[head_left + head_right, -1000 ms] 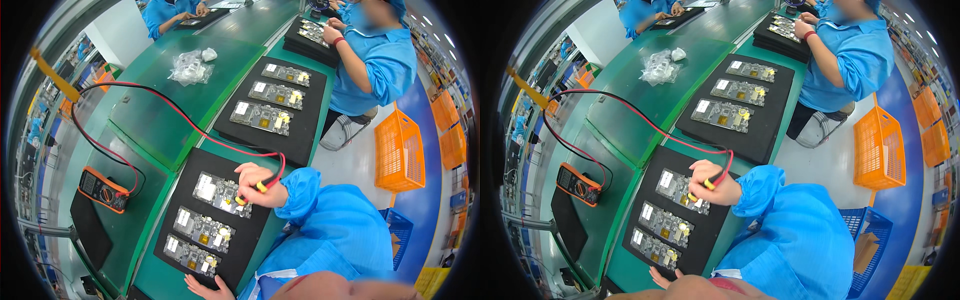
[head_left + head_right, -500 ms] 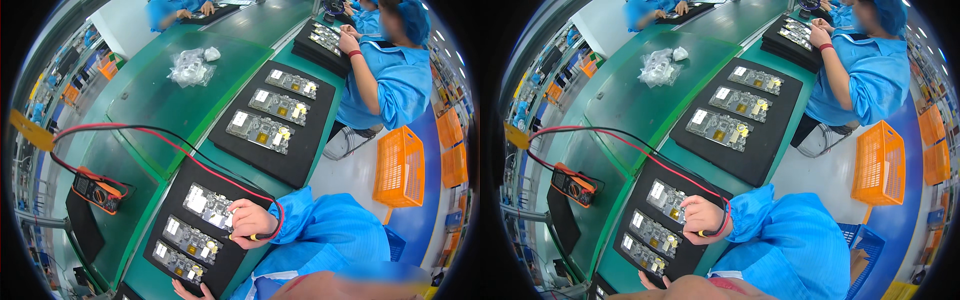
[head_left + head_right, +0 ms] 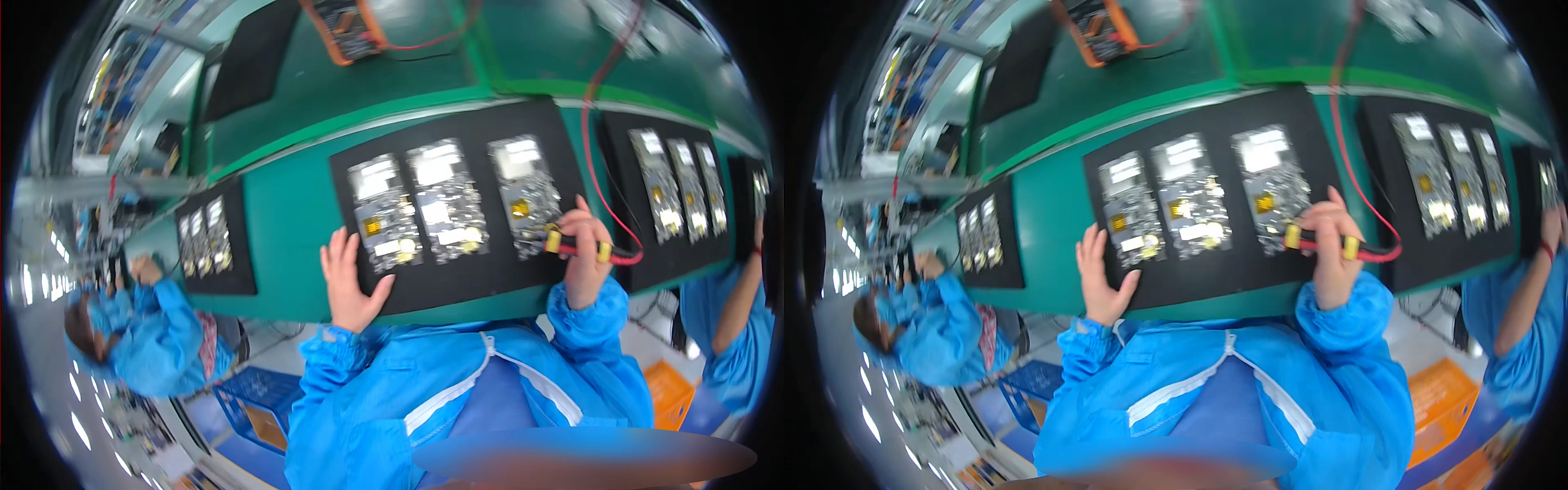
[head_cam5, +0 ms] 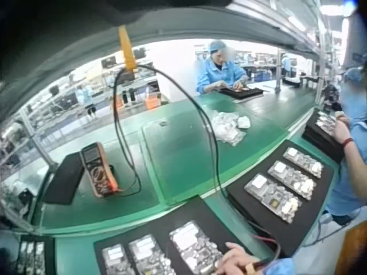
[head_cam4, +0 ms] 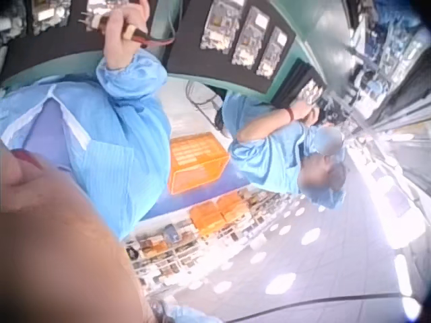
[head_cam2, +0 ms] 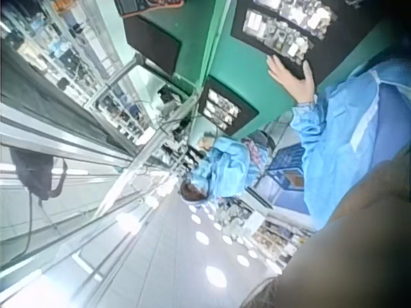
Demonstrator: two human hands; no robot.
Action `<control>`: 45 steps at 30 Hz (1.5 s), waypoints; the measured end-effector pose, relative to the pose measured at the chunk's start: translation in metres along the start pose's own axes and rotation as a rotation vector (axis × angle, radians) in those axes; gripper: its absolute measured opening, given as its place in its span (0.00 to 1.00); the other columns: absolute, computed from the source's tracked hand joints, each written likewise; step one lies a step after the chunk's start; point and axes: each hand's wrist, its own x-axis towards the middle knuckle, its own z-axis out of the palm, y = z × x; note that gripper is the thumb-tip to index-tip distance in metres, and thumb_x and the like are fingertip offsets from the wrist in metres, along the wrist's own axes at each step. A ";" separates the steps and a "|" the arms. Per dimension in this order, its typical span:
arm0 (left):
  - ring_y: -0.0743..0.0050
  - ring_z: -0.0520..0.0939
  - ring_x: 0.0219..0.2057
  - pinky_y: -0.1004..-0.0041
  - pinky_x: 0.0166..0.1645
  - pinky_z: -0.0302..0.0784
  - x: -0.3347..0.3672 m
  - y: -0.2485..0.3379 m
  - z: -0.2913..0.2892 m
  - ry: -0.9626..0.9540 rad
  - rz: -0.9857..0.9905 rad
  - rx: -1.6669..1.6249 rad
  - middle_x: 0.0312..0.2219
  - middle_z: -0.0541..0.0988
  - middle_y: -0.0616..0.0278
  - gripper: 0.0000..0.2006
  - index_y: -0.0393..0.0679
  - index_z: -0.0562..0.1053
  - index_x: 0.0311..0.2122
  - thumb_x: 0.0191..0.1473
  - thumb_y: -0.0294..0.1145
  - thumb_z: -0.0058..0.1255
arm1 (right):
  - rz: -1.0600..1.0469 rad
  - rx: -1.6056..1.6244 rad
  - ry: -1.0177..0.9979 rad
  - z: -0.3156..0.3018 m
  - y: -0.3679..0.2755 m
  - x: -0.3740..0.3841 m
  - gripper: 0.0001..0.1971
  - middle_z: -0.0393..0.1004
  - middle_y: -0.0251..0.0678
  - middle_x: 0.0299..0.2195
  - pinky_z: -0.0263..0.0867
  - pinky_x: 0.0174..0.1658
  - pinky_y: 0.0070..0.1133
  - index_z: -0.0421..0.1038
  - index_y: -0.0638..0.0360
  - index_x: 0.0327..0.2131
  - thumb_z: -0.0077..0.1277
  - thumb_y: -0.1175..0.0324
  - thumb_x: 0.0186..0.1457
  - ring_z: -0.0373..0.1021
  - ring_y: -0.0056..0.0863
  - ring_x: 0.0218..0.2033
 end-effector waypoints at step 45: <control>0.63 0.75 0.37 0.68 0.44 0.69 -0.017 0.040 -0.033 0.526 0.358 0.266 0.43 0.80 0.58 0.24 0.39 0.78 0.43 0.33 0.17 0.56 | 0.247 0.271 0.159 -0.019 0.031 -0.006 0.14 0.69 0.29 0.21 0.56 0.25 0.13 0.70 0.61 0.27 0.44 0.64 0.64 0.61 0.13 0.20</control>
